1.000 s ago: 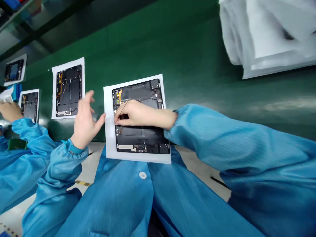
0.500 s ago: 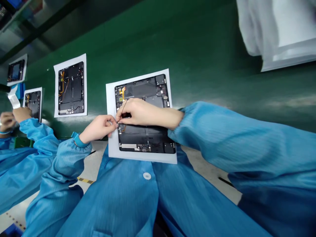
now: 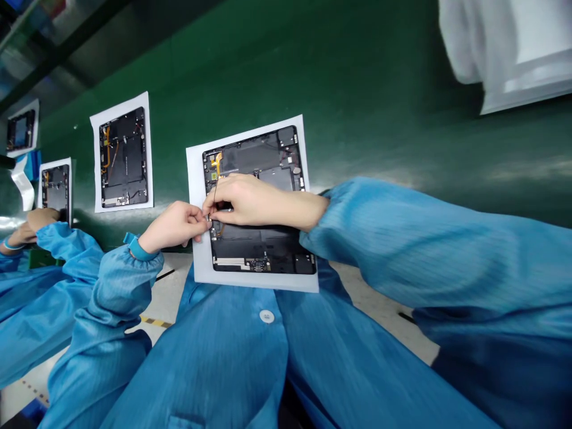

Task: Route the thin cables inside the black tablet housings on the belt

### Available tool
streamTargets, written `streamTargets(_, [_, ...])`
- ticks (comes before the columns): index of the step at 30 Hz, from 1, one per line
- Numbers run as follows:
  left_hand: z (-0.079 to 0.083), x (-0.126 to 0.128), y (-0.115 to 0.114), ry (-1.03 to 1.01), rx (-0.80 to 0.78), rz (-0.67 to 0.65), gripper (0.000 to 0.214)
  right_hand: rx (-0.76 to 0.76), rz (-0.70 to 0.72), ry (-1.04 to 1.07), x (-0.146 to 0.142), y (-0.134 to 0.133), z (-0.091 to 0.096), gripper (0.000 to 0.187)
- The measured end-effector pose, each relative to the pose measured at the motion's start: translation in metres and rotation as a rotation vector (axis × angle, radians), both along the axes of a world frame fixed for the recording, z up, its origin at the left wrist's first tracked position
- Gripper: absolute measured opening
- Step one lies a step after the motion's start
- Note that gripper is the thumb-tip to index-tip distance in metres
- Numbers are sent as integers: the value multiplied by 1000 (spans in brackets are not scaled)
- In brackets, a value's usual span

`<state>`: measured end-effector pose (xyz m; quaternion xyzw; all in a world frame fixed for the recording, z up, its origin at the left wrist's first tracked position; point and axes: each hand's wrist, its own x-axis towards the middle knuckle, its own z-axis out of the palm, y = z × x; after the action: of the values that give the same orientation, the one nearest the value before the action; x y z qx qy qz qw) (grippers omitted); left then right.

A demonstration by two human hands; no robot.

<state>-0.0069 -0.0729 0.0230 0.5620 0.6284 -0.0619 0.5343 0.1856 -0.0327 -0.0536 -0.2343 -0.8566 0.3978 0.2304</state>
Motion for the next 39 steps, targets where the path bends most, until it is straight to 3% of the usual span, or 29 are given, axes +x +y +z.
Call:
streamTargets(9, [1, 6, 8, -55, -21, 73, 16, 11, -27, 90, 0, 0, 1, 24])
streamTargets(18, [1, 6, 12, -51, -38, 39, 12, 21, -22, 84, 1, 1, 1, 27])
streamTargets(39, [-3, 4, 21, -57, -125, 72, 25, 49, -4, 92, 0, 3, -3, 18])
